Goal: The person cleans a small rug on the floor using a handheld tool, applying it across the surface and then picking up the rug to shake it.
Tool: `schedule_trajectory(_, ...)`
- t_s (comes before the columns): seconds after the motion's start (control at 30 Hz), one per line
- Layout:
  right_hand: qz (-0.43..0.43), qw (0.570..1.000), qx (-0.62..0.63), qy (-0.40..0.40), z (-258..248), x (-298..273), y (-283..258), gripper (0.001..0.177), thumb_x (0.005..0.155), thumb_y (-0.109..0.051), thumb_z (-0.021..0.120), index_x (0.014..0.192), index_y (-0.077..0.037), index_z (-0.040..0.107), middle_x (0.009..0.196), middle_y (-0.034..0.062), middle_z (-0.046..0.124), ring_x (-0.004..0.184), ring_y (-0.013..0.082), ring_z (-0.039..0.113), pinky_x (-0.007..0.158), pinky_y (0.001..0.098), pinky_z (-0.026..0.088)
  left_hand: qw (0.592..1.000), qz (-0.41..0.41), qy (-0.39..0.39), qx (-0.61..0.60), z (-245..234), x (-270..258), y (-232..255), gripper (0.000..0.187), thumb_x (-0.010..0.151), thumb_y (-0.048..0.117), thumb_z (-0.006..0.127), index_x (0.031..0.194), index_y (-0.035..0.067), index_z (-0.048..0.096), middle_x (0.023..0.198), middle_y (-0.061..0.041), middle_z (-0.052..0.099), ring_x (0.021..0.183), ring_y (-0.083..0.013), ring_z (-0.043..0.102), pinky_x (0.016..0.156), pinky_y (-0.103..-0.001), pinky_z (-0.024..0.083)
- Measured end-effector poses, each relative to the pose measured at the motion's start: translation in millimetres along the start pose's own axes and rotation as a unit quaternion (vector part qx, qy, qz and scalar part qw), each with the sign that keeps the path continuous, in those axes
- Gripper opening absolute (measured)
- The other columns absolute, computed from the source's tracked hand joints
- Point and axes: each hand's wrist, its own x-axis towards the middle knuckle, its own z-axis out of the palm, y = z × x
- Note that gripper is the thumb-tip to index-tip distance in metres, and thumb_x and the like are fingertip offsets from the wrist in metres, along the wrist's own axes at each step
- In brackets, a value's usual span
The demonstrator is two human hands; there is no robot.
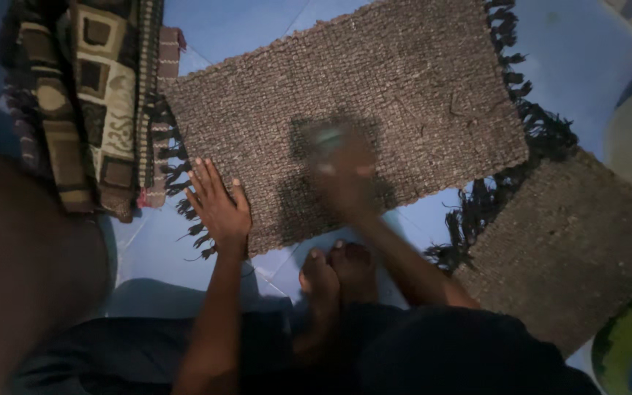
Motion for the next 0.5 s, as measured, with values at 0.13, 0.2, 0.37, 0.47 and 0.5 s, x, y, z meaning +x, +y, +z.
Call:
schedule_trajectory(0.13, -0.189, 0.976, 0.024, -0.102, 55.4, -5.8, -91.6, 0.056, 0.095, -0.036, 0.069, 0.149, -0.028, 0.053, 0.136, 0.0251, 0.06, 0.108, 0.0338, 0.056, 0.086, 0.0484, 0.044, 1.0, 0.017, 0.008, -0.024, 1.6, -4.6, -4.1, 0.067, 0.107, 0.035, 0.042, 0.163, 0.001, 0.03, 0.171, -0.017, 0.024, 0.159, -0.0406, 0.019, 0.127, -0.059, 0.009)
schedule_trajectory(0.2, -0.191, 0.975, -0.01, -0.116, 66.2, -5.7, -98.5, 0.057, 0.097, -0.037, 0.069, 0.151, -0.028, 0.051, 0.136, 0.0257, 0.057, 0.106, 0.0355, 0.055, 0.084, 0.049, 0.044, 0.995, 0.074, 0.035, -0.055, 0.6, -7.6, -12.1, 0.07, 0.103, 0.033, 0.042, 0.163, -0.001, 0.028, 0.171, -0.018, 0.022, 0.158, -0.042, 0.017, 0.126, -0.059, 0.008)
schedule_trajectory(0.37, -0.171, 0.981, 0.002, -0.088, 62.1, -2.7, -83.7, 0.063, 0.085, -0.028, 0.073, 0.145, -0.027, 0.055, 0.127, 0.0188, 0.064, 0.104, 0.0332, 0.062, 0.08, 0.0477, 0.048, 1.0, 0.023, 0.013, -0.015, 10.4, 1.4, -11.4, 0.059, 0.111, 0.026, 0.038, 0.164, 0.002, 0.031, 0.173, -0.015, 0.026, 0.161, -0.0384, 0.019, 0.129, -0.057, 0.01)
schedule_trajectory(0.47, -0.13, 0.989, 0.06, -0.029, 30.0, 5.3, -36.9, 0.057, 0.088, -0.017, 0.072, 0.143, -0.022, 0.057, 0.118, 0.0115, 0.068, 0.105, 0.0318, 0.067, 0.084, 0.0466, 0.052, 1.0, 0.014, 0.003, -0.012, 6.5, -3.5, -10.2, 0.059, 0.111, 0.026, 0.038, 0.163, 0.001, 0.031, 0.172, -0.017, 0.025, 0.159, -0.0393, 0.018, 0.128, -0.057, 0.009)
schedule_trajectory(0.5, -0.117, 0.993, 0.031, -0.01, 13.6, 14.9, -15.5, 0.054, 0.087, -0.018, 0.074, 0.139, -0.018, 0.06, 0.111, 0.0129, 0.069, 0.099, 0.0337, 0.067, 0.084, 0.0506, 0.052, 1.0, 0.012, 0.0, -0.011, 5.4, -0.9, -9.4, 0.059, 0.111, 0.027, 0.038, 0.163, 0.001, 0.031, 0.172, -0.017, 0.025, 0.159, -0.0395, 0.018, 0.128, -0.057, 0.008)
